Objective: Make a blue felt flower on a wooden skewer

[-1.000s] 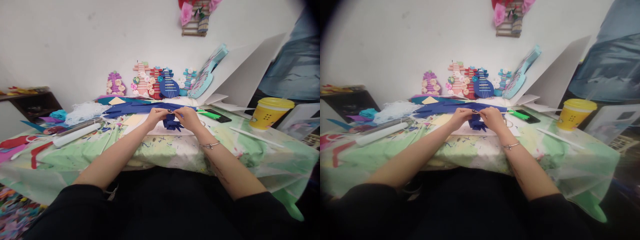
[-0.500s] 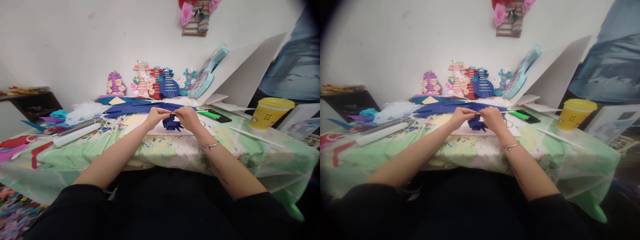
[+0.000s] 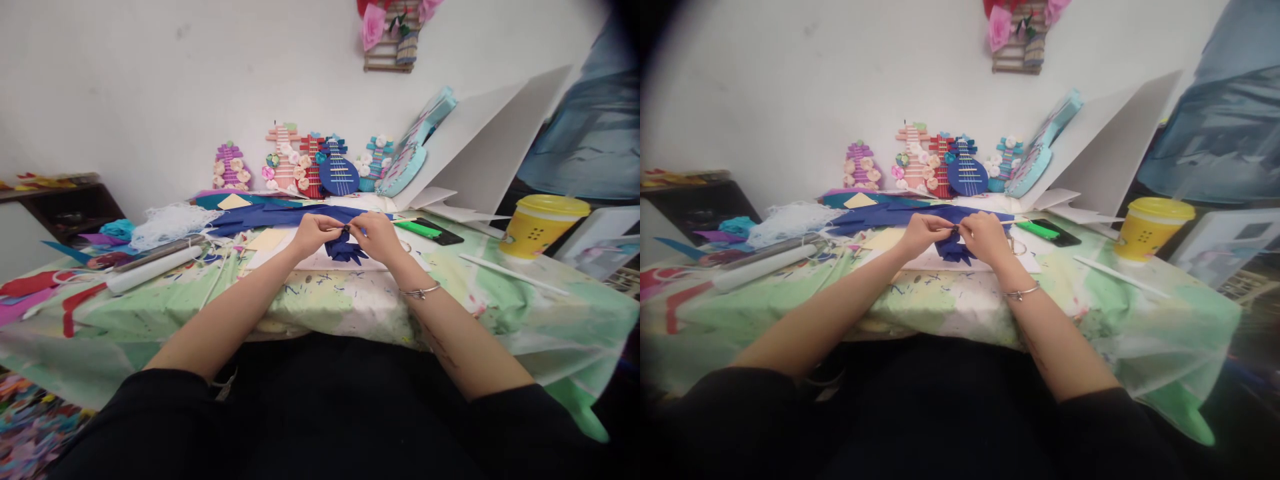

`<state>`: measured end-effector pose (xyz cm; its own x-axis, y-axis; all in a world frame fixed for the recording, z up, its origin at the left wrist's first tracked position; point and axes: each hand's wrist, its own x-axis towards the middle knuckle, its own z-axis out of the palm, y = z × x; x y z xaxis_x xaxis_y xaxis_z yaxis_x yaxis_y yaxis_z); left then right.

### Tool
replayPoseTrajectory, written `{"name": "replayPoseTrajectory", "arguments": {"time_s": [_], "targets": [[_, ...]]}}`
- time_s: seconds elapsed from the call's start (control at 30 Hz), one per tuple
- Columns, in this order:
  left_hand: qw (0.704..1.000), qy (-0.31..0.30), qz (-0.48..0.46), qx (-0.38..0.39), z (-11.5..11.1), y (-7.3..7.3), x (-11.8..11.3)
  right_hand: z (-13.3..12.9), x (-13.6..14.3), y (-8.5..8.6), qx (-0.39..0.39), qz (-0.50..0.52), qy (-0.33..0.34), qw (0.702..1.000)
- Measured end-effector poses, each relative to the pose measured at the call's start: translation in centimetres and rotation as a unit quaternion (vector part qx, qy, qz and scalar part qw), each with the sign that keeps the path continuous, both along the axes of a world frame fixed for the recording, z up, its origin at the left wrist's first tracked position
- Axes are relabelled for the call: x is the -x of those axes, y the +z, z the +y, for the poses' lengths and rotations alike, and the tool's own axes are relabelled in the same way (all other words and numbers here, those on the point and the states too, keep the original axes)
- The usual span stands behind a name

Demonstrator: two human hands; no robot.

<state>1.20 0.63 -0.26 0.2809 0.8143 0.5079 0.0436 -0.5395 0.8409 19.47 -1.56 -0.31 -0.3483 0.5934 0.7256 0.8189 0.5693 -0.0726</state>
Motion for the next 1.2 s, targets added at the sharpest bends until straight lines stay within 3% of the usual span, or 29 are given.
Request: {"name": "replayPoseTrajectory", "arguments": {"time_s": [0.13,0.5,1.2], "targets": [[1.000,0.016,0.013,-0.022,-0.21,-0.02,-0.19,0.07,0.03,-0.07,0.005,0.019,-0.001,1.000],[0.999,-0.017,-0.005,-0.038,0.32,-0.57,-0.33,-0.20,0.13,0.00,0.018,0.070,0.017,0.997],[0.999,-0.019,-0.005,-0.042,0.21,-0.60,-0.48,0.06,0.01,-0.05,0.020,0.045,0.002,0.999]]}}
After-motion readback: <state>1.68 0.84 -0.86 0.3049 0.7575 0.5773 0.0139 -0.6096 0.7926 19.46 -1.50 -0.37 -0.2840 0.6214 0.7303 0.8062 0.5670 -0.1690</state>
